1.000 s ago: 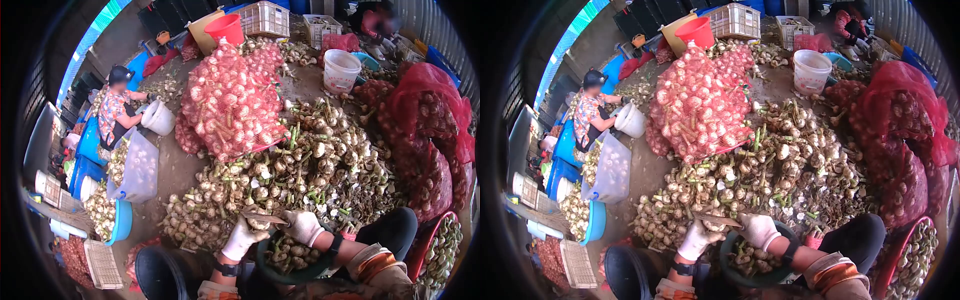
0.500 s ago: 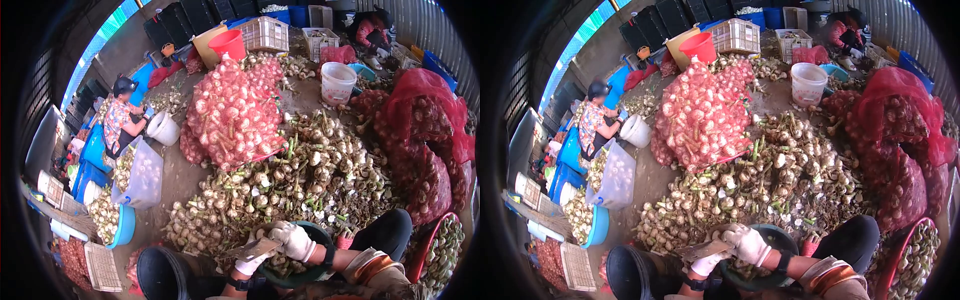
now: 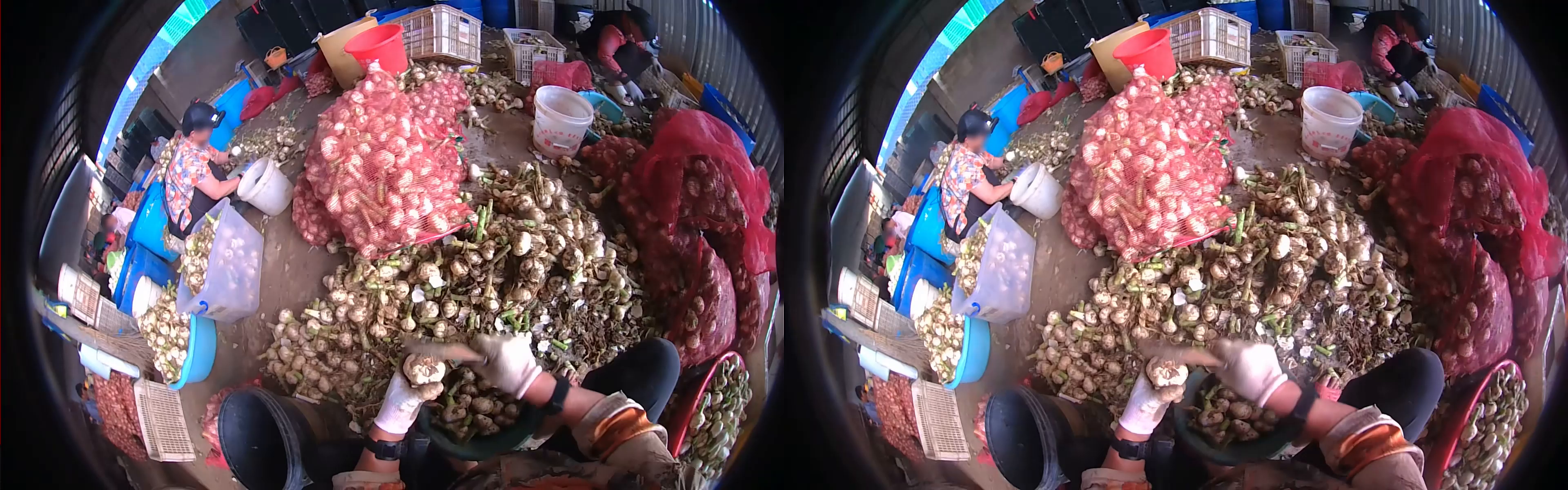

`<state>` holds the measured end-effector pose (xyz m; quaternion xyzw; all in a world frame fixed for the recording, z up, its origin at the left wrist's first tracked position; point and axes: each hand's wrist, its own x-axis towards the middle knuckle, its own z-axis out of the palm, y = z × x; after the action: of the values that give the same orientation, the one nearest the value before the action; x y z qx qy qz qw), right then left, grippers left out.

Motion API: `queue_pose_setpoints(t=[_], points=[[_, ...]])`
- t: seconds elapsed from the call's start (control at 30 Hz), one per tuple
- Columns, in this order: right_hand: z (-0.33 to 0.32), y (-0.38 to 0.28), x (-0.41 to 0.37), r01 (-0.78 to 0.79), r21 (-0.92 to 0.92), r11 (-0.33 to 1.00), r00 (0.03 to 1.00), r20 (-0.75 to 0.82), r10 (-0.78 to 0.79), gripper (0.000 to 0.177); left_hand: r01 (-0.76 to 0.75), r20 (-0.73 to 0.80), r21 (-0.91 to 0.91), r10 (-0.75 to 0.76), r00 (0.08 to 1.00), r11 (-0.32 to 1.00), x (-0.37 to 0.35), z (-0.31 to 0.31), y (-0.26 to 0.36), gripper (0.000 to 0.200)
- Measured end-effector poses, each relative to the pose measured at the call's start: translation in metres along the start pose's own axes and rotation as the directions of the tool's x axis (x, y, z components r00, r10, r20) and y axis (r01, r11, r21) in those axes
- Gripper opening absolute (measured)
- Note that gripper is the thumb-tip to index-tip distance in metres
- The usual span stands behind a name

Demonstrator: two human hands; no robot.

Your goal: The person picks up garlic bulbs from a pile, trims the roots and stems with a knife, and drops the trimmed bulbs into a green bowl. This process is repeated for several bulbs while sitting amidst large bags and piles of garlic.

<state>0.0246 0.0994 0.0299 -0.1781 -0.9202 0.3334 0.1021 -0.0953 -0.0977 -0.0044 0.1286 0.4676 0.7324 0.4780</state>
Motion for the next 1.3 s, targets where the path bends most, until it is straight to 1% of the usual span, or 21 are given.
queue_pose_setpoints(t=[0.1,0.17,0.27,0.3,0.37,0.5,0.53,0.6,0.7,0.73,0.77,0.8,0.83,0.9,0.97,1.03,1.1,1.17,1.23,1.27,1.3], points=[[0.002,-0.008,-0.016,0.241,-0.022,0.970,0.971,0.011,-0.240,0.020,-0.016,-0.007,-0.041,0.015,1.000,0.999,0.001,-0.006,-0.014,0.064],[0.006,-0.003,-0.018,0.261,-0.071,0.963,0.965,0.055,-0.258,0.024,-0.052,-0.042,-0.084,0.049,0.998,0.995,0.002,-0.004,-0.016,0.062],[0.005,-0.007,-0.017,0.324,-0.094,0.941,0.946,0.063,-0.319,0.026,-0.204,-0.035,0.271,0.221,0.975,0.941,-0.004,0.006,-0.012,0.041],[0.003,-0.011,-0.019,0.325,-0.117,0.938,0.945,0.080,-0.318,0.025,-0.202,-0.042,0.270,0.222,0.974,0.941,-0.006,0.011,-0.010,0.041],[0.000,-0.016,-0.023,0.323,-0.167,0.932,0.945,0.110,-0.308,0.023,-0.037,-0.220,-0.153,0.002,0.975,0.988,-0.006,0.020,-0.004,0.031],[0.005,-0.009,-0.023,0.343,-0.166,0.924,0.938,0.102,-0.330,0.023,-0.066,-0.120,-0.389,0.021,0.993,0.919,0.002,0.005,-0.021,0.021],[0.005,-0.008,-0.022,0.344,-0.167,0.924,0.938,0.100,-0.332,0.023,-0.067,-0.119,-0.387,0.023,0.993,0.920,0.001,0.004,-0.024,0.021],[0.005,-0.006,-0.021,0.335,-0.192,0.923,0.942,0.103,-0.320,0.024,-0.005,-0.300,-0.074,-0.017,0.954,0.997,-0.005,0.025,-0.009,0.022],[0.016,0.004,-0.020,0.353,-0.173,0.919,0.932,-0.018,-0.361,0.024,-0.044,-0.294,-0.262,-0.036,0.955,0.964,-0.013,0.047,0.006,0.022],[0.016,0.009,-0.017,0.313,-0.177,0.933,0.949,0.018,-0.315,0.024,-0.041,-0.296,-0.261,-0.039,0.954,0.964,-0.014,0.040,0.004,0.022],[0.017,0.019,-0.012,0.278,-0.205,0.938,0.958,-0.008,-0.285,0.016,-0.008,-0.160,-0.107,-0.009,0.987,0.994,-0.015,0.028,0.000,0.038],[0.023,0.036,-0.004,0.070,-0.266,0.961,0.997,0.043,-0.061,0.012,0.000,-0.015,0.052,0.001,1.000,0.999,-0.015,0.022,-0.001,0.056],[0.027,0.053,0.003,-0.136,-0.333,0.933,0.983,0.071,0.168,0.008,0.012,0.022,-0.079,-0.010,1.000,0.997,-0.022,0.047,0.021,0.071],[0.018,0.063,0.006,-0.195,-0.309,0.931,0.981,-0.049,0.189,0.011,0.019,0.035,-0.117,-0.015,0.999,0.993,-0.028,0.055,0.037,0.075],[0.011,0.040,-0.002,-0.023,-0.201,0.979,0.995,-0.100,0.003,0.013,-0.042,-0.024,0.022,0.042,0.999,0.999,-0.020,0.039,0.033,0.074],[0.005,0.013,-0.013,0.098,-0.082,0.992,0.990,-0.096,-0.106,0.016,0.047,0.002,0.052,-0.047,0.999,0.998,-0.015,0.018,0.017,0.071],[-0.002,-0.003,-0.018,0.274,-0.027,0.961,0.962,0.022,-0.274,0.024,0.045,-0.028,0.119,-0.042,0.999,0.992,-0.014,0.011,0.006,0.065],[-0.004,-0.013,-0.016,0.303,0.001,0.953,0.953,0.035,-0.302,0.025,-0.017,0.077,0.004,0.017,0.997,1.000,-0.013,0.003,-0.005,0.058],[-0.002,-0.016,-0.014,0.346,-0.067,0.936,0.932,0.136,-0.335,0.026,0.088,-0.217,-0.157,-0.121,0.969,0.984,-0.018,0.032,0.017,0.053],[0.001,-0.015,-0.014,0.348,-0.058,0.936,0.930,0.144,-0.337,0.026,0.198,-0.538,-0.343,-0.365,0.760,0.918,-0.006,0.066,0.040,0.049],[0.005,-0.013,-0.014,0.349,-0.108,0.931,0.931,0.156,-0.331,0.027,0.197,-0.543,-0.348,-0.368,0.754,0.917,-0.010,0.046,0.027,0.049]])
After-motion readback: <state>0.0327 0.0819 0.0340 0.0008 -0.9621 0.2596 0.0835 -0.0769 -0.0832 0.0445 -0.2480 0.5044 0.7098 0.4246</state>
